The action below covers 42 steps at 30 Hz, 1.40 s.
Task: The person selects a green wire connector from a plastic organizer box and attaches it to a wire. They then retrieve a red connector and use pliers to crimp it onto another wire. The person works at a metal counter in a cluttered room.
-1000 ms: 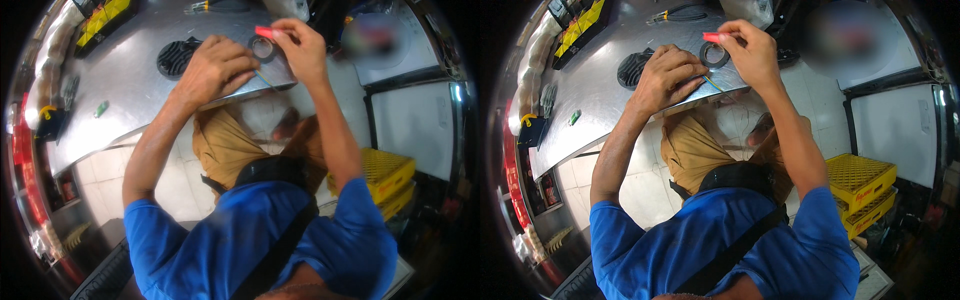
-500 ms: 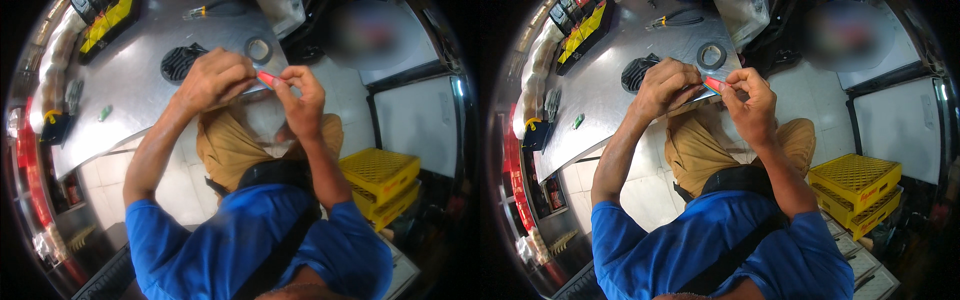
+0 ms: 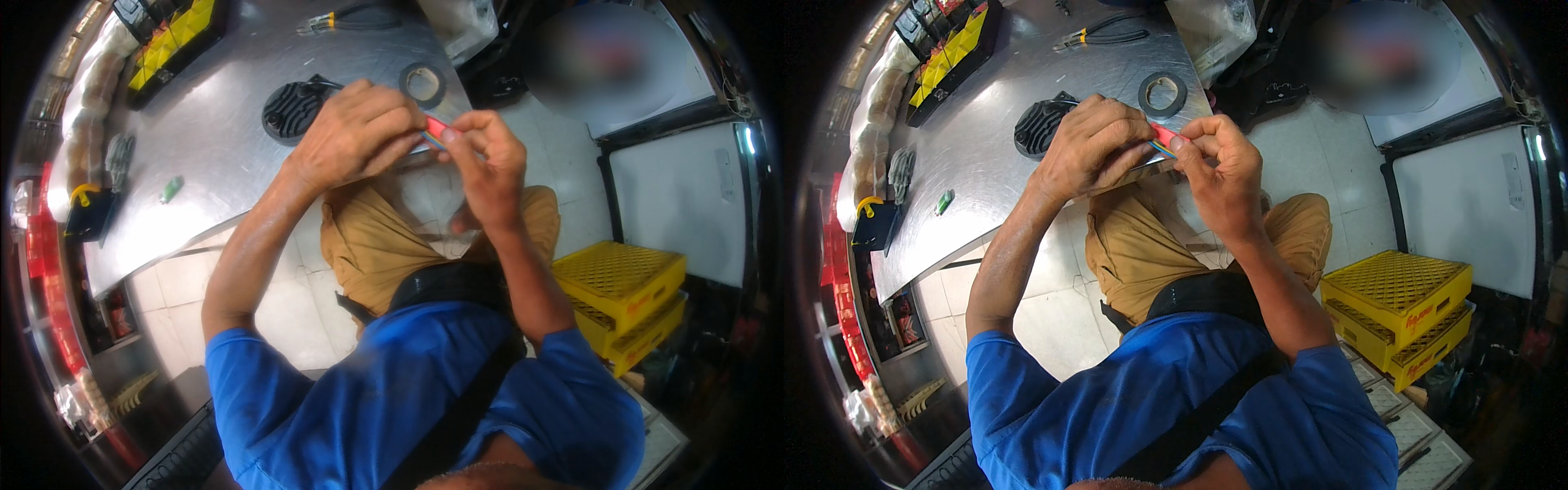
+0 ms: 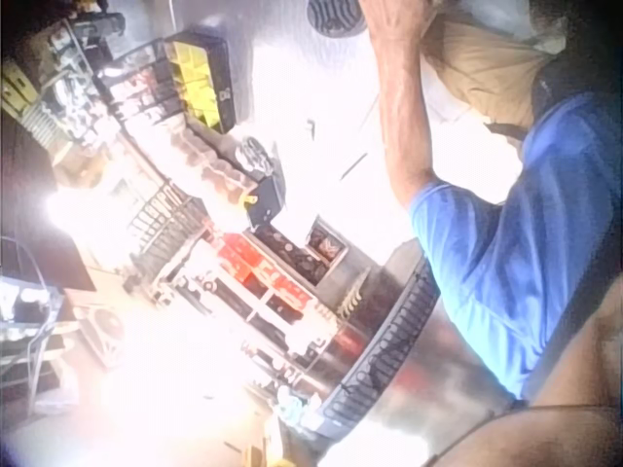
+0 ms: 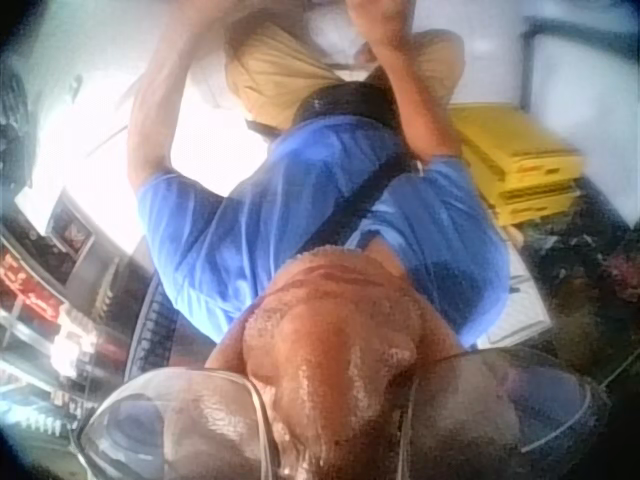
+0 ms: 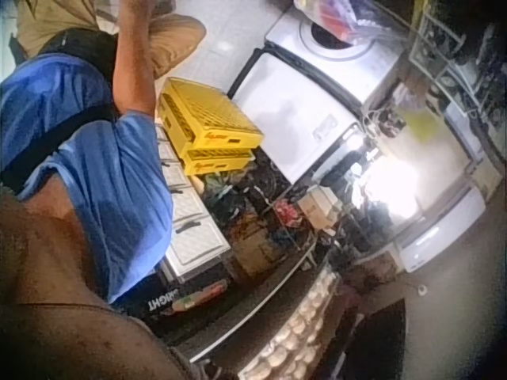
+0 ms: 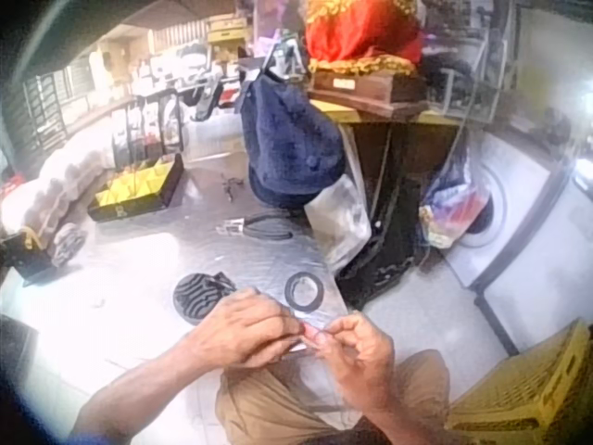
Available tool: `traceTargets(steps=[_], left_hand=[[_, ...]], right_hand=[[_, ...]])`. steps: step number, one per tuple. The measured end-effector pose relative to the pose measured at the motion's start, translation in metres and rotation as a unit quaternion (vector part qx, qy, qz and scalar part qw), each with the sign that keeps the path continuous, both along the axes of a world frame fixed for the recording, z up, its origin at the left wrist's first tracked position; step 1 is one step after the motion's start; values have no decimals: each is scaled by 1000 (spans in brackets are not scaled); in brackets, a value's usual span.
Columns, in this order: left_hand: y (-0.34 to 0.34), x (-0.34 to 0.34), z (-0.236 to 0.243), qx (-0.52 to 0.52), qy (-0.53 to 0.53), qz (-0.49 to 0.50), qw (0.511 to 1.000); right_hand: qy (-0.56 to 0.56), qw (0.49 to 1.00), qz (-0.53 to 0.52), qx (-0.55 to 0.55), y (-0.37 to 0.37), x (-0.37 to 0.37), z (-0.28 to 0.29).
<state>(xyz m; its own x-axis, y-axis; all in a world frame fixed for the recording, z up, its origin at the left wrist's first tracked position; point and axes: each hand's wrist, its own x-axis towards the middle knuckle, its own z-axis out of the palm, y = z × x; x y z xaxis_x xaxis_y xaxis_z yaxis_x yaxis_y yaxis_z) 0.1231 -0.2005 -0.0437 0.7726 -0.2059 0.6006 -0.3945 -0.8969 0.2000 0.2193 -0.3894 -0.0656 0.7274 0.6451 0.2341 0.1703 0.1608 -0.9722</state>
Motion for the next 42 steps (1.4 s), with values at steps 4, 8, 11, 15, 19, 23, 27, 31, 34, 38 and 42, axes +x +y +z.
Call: traceTargets(steps=[4, 8, 11, 15, 19, 23, 27, 31, 34, 38, 42], left_hand=[[-2, -2, 7, -14, 44, 1, 999], [-1, -1, 3, -34, 45, 23, 998], [-1, -2, 3, -77, 39, 38, 996], [-8, -4, 11, -180, 28, 65, 981], [-16, -10, 17, -243, 22, 71, 967], [-41, -17, 14, -494, 26, 75, 866], [-32, -17, -6, -407, 43, 104, 906], [-25, -10, -4, -486, 134, 71, 861], [-12, -7, 8, -407, 167, 126, 889], [-25, -19, 11, -328, 88, 99, 936], [-18, -25, 1, -404, 70, 105, 906]], right_hand=[[-60, 998, -19, 5, 3, 6, -3], [-58, 998, -30, 18, 7, 9, 1], [-53, 998, -15, 27, 7, 7, 7], [-24, 997, 0, 70, 15, 2, 5], [-29, 996, 7, 89, 21, -2, 8], [-14, 996, 19, 87, 20, -15, 18], [-78, 995, 27, 53, 20, -11, 8], [1, 998, 19, 55, 19, -6, 5], [21, 999, 37, 24, 11, -5, 11], [53, 997, 26, 43, 2, -8, 4], [26, 997, 23, 62, 22, -10, 7]])
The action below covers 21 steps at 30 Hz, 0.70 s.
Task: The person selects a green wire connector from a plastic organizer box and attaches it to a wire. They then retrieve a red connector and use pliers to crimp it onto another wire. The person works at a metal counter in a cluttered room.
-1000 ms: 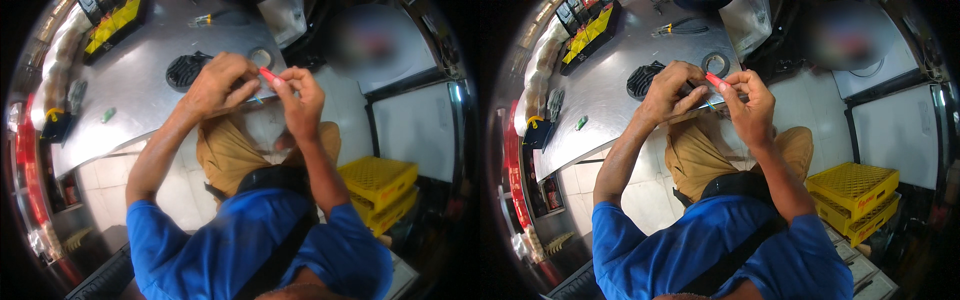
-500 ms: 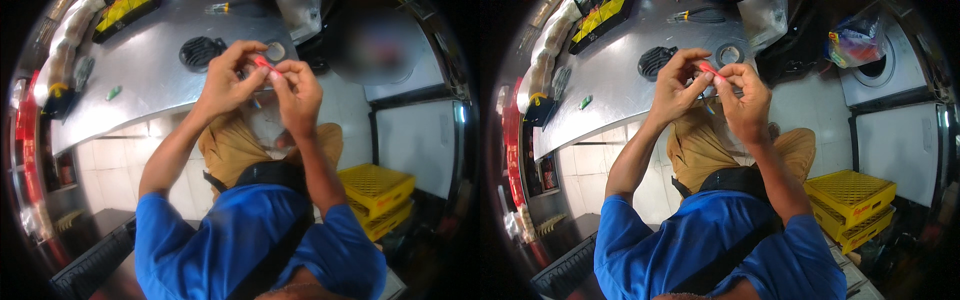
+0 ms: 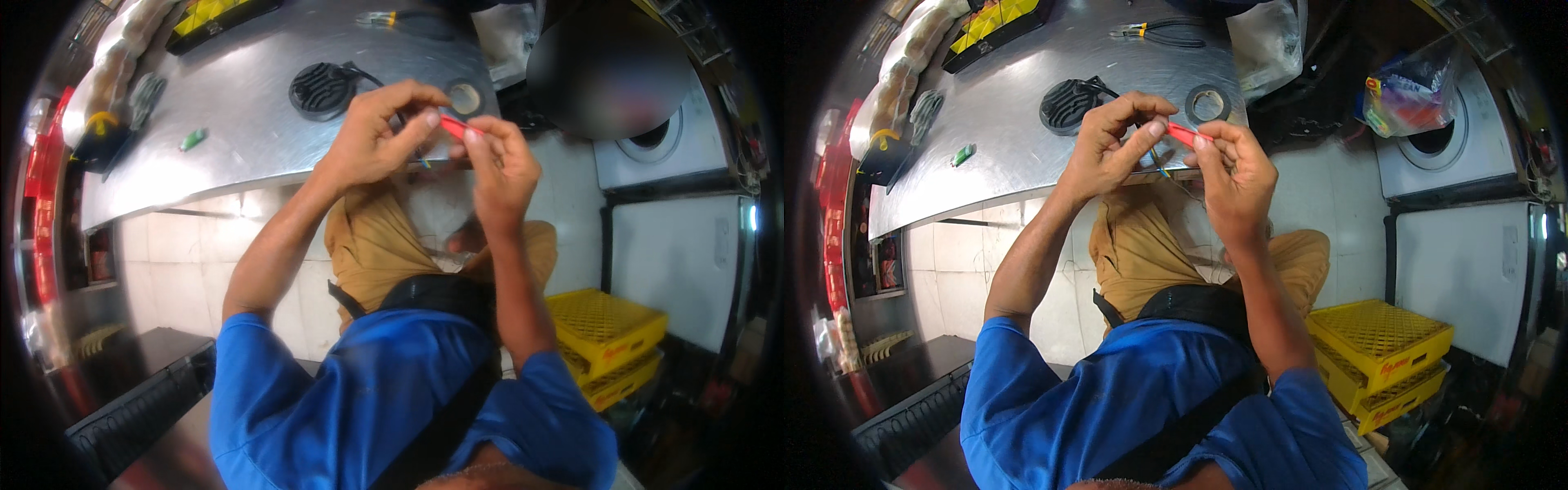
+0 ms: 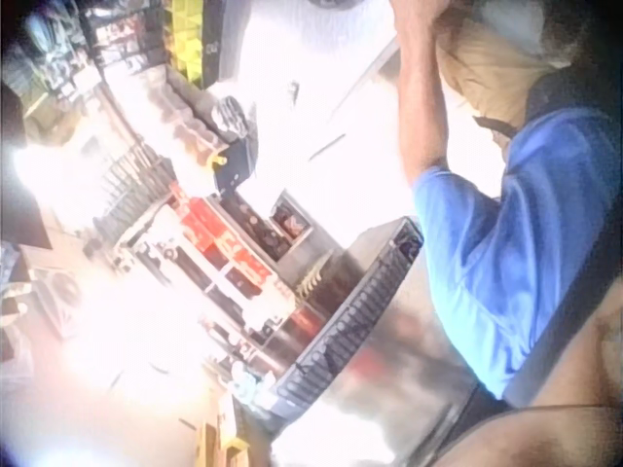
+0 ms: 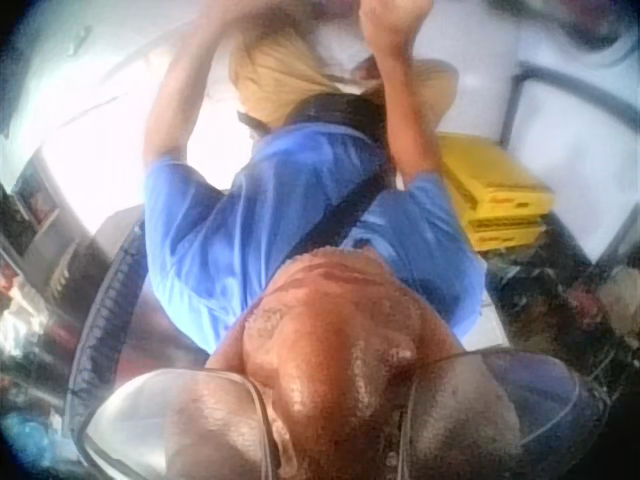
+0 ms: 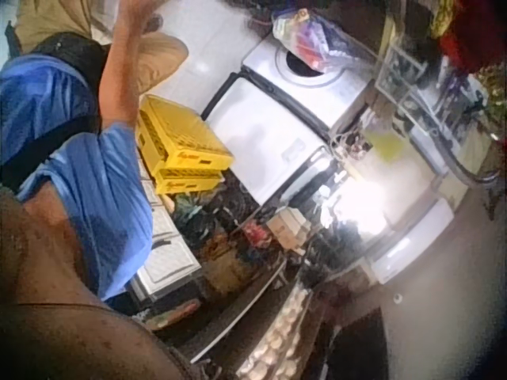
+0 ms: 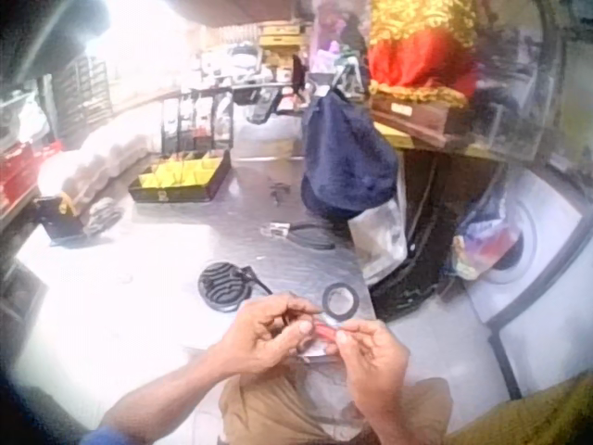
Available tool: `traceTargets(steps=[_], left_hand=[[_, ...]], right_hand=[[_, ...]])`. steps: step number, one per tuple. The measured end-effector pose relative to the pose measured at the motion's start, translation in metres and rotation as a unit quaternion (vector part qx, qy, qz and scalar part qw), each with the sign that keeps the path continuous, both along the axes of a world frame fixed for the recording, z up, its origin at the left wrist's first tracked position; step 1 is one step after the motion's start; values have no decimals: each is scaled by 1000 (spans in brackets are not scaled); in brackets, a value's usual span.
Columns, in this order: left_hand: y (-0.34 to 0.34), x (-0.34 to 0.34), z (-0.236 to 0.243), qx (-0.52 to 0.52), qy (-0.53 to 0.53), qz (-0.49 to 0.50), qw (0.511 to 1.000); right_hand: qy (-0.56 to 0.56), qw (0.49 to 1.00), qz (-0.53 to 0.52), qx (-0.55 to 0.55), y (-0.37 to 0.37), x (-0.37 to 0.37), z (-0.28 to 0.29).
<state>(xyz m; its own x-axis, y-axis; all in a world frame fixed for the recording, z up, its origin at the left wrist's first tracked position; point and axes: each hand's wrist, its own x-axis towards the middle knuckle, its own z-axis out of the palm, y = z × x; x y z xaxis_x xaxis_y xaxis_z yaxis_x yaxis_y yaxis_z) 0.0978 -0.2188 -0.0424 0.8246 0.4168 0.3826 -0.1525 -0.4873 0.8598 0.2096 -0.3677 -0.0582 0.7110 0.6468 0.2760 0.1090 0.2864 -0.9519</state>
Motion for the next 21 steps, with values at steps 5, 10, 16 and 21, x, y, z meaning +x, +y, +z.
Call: traceTargets(steps=[5, 10, 16, 21], left_hand=[[5, -3, -9, -77, -110, -8, 991], [1, -4, -6, -175, -136, 27, 975], [15, -2, -18, -284, -245, 89, 923], [8, 2, -13, -278, -249, 116, 921]], right_hand=[[5, 999, 51, 2, 26, 4, 13], [-10, 995, 98, 21, 41, -5, 21], [-269, 946, 168, -64, 75, 29, 51], [-475, 861, 116, -137, 138, 95, 51]])
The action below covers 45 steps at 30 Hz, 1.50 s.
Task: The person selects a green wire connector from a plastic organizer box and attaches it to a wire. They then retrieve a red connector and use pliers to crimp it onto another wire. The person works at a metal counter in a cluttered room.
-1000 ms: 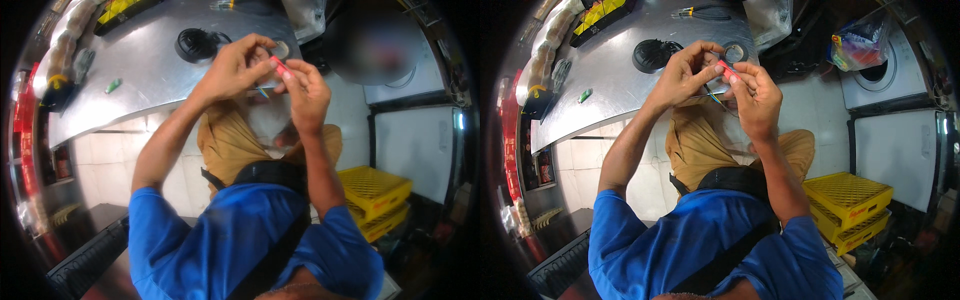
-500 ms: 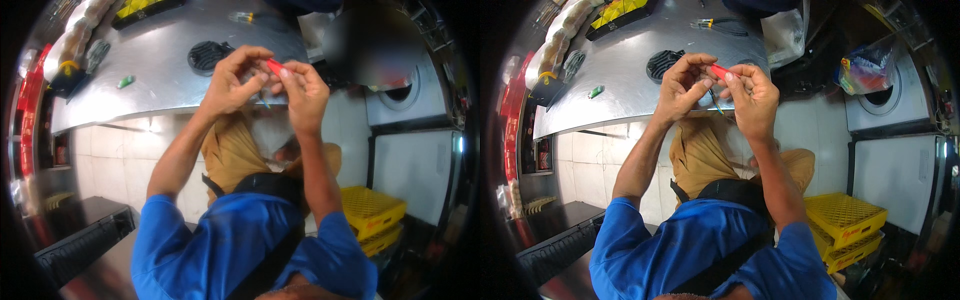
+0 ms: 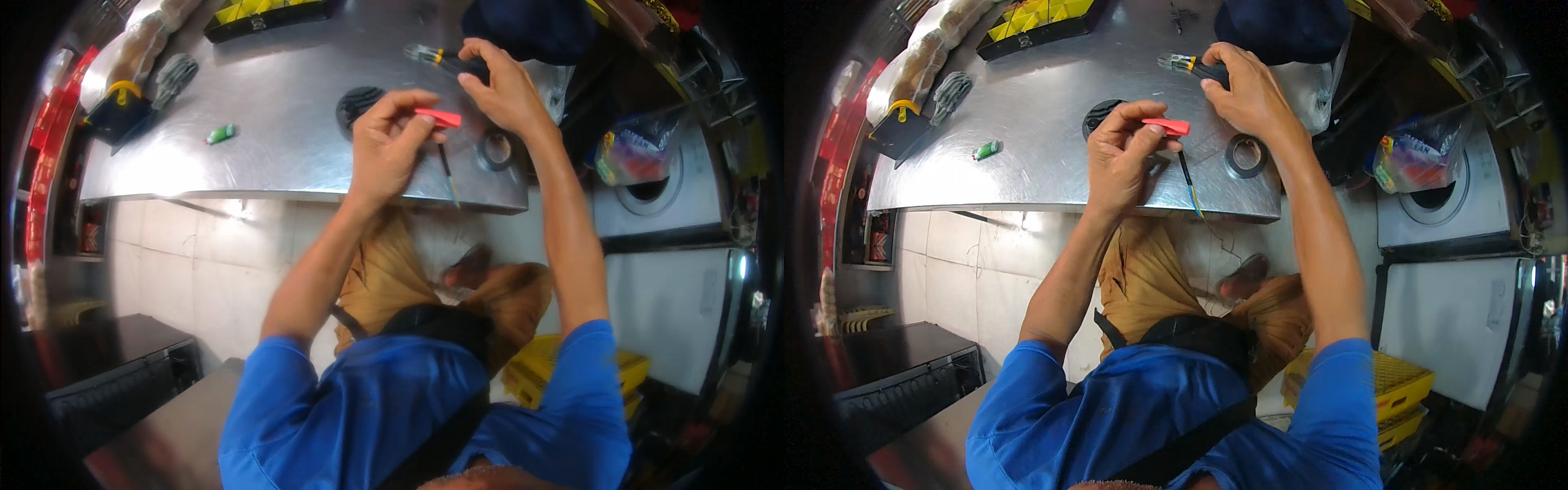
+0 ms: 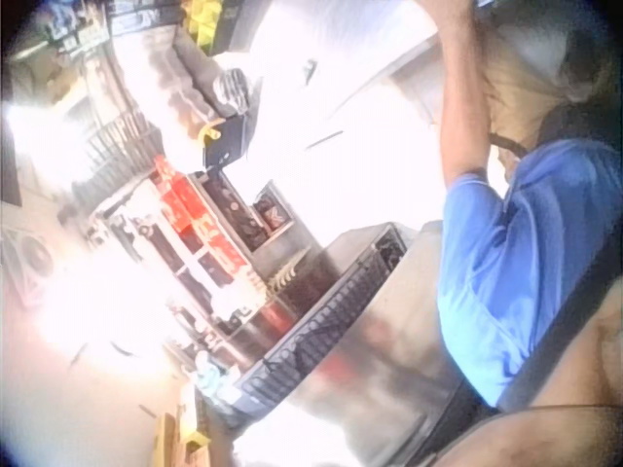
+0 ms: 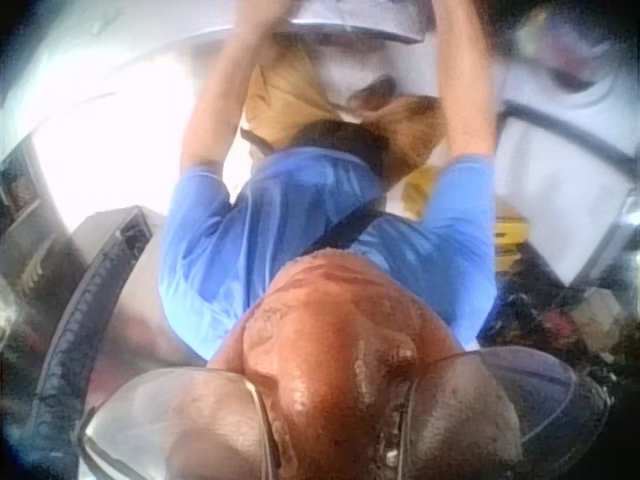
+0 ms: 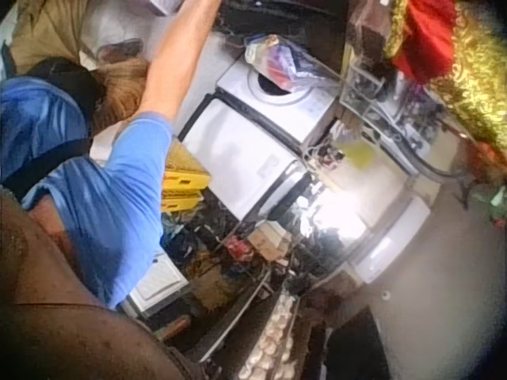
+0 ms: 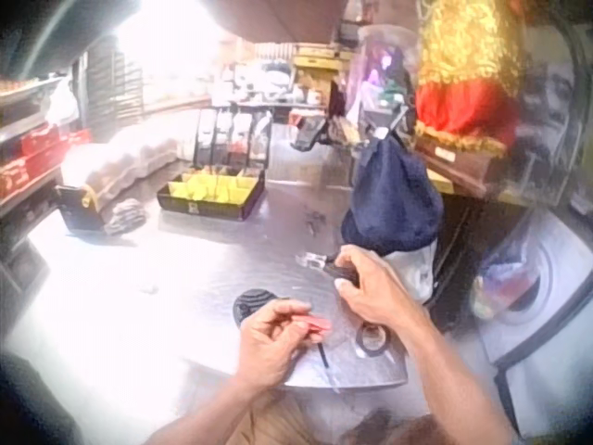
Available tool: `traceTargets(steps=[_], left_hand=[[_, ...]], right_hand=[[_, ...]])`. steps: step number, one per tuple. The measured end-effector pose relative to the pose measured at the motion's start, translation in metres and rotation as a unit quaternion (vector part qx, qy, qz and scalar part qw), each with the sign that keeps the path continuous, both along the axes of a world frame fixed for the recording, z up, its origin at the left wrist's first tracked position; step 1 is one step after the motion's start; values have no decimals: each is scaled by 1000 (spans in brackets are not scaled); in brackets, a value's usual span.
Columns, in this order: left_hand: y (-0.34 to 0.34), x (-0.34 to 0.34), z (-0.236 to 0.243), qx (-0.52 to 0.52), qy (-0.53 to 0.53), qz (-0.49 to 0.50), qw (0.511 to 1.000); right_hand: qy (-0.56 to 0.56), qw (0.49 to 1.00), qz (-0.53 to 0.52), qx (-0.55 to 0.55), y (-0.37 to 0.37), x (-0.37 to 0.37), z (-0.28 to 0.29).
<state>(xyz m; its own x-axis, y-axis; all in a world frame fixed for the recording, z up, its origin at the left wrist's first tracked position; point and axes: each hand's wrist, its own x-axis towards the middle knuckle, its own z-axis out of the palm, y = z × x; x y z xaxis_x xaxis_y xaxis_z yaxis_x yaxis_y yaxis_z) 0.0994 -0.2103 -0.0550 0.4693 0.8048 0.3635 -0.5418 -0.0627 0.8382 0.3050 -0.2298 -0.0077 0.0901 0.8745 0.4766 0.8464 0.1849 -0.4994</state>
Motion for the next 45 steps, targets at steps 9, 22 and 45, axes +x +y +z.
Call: traceTargets(steps=[9, 22, 45], left_hand=[[-4, -2, 2, 14, 81, 5, 997], [-11, 2, 0, 38, 93, 21, 995], [5, -109, -10, 195, 87, 304, 928]], right_hand=[[-86, 995, -27, -32, 18, 32, -41], [96, 992, 62, 58, -91, -54, 0], [126, 980, 8, 153, -118, -105, -4]])
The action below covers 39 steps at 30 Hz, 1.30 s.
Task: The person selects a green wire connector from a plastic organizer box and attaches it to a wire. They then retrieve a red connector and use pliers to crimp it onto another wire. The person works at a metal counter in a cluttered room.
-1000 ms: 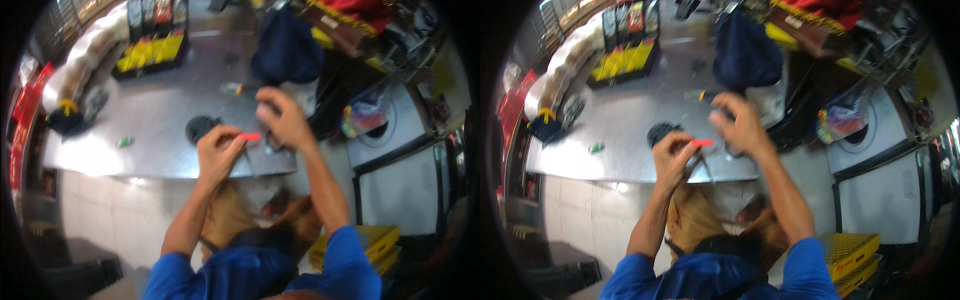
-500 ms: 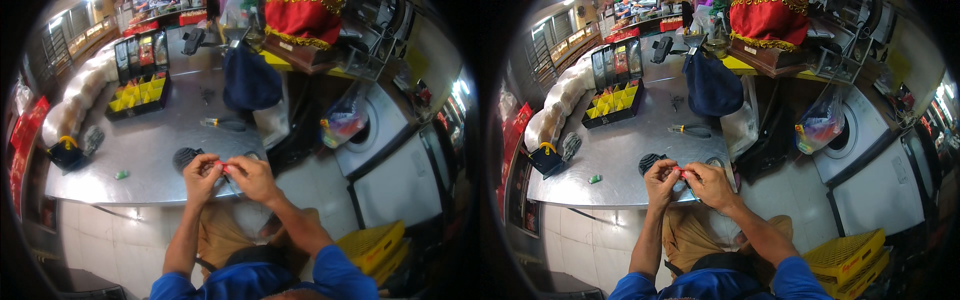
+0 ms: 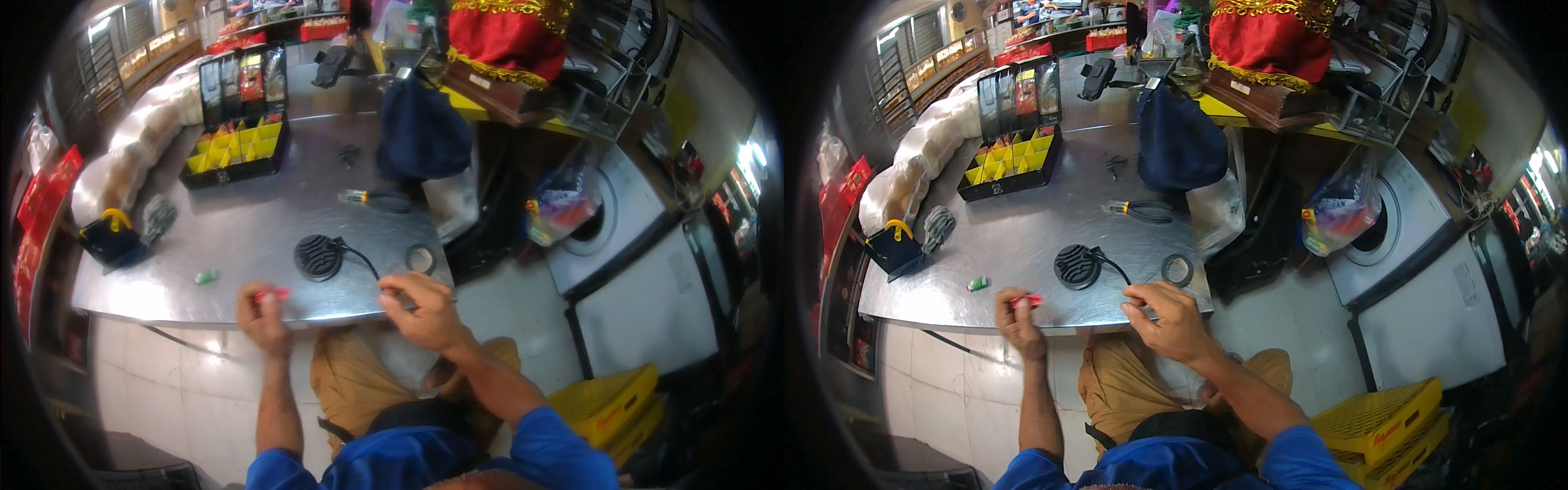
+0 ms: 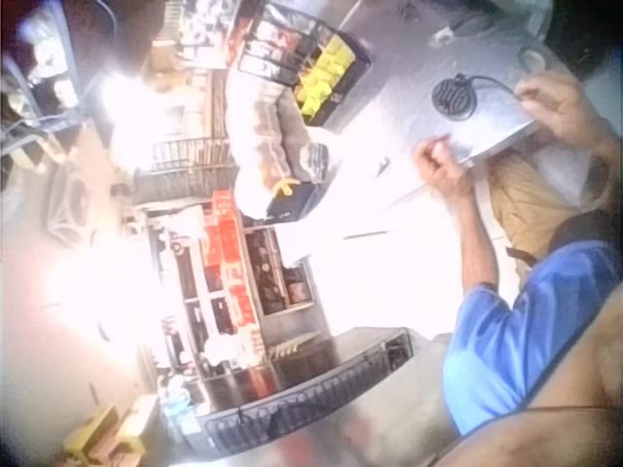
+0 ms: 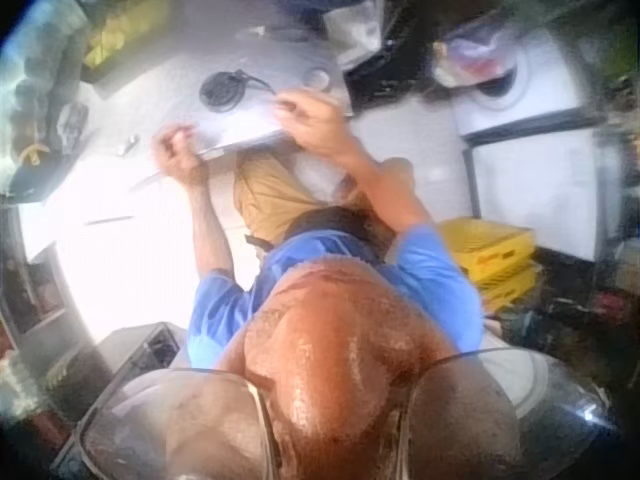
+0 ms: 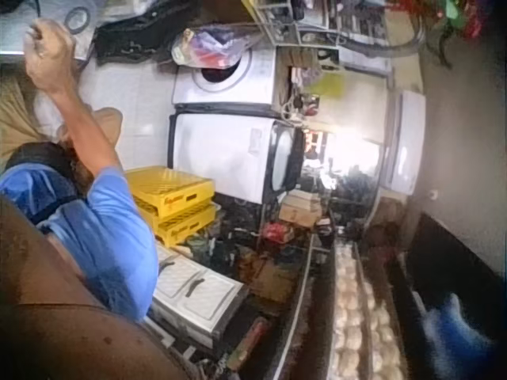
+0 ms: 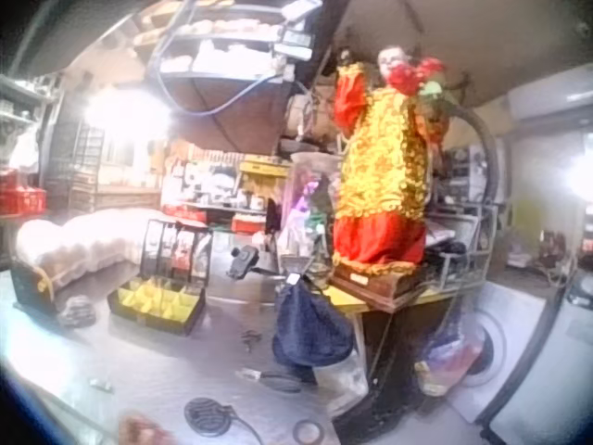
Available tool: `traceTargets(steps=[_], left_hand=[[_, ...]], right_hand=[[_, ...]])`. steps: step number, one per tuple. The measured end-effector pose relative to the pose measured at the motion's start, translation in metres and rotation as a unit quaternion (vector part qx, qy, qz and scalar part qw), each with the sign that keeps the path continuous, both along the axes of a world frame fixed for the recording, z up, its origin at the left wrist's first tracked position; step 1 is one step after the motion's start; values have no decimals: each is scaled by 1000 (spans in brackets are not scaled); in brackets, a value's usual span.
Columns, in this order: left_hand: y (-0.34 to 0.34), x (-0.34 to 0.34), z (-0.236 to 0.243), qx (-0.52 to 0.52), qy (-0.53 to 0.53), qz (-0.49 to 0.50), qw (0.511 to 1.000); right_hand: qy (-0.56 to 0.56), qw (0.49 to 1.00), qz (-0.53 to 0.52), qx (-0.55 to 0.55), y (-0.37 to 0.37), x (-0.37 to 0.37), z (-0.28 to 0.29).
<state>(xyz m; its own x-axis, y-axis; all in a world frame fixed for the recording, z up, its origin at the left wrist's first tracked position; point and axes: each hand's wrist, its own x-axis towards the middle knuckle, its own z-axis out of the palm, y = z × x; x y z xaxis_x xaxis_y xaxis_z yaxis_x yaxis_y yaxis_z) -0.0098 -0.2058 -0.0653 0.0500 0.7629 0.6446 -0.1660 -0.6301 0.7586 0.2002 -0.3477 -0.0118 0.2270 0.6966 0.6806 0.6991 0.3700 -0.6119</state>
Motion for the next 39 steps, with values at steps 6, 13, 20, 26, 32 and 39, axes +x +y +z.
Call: traceTargets(steps=[6, 13, 20, 26, 32, 39], left_hand=[[42, -64, -18, 25, 139, 180, 973], [45, -39, -9, 9, 198, 254, 947], [46, -47, -12, -21, 238, 246, 939], [43, -46, -1, 9, 250, 225, 942], [44, -53, -2, -8, 266, 226, 937], [50, -54, -4, -45, 293, 219, 930]], right_hand=[[41, 995, 47, -72, -5, -20, -5], [-16, 986, 157, -51, 35, -60, -31], [65, 979, 136, -140, 53, -56, -31], [102, 977, 106, -158, 79, -40, -38], [56, 985, 99, -131, 86, -50, -25], [6, 986, 133, -97, 77, -53, -37]])
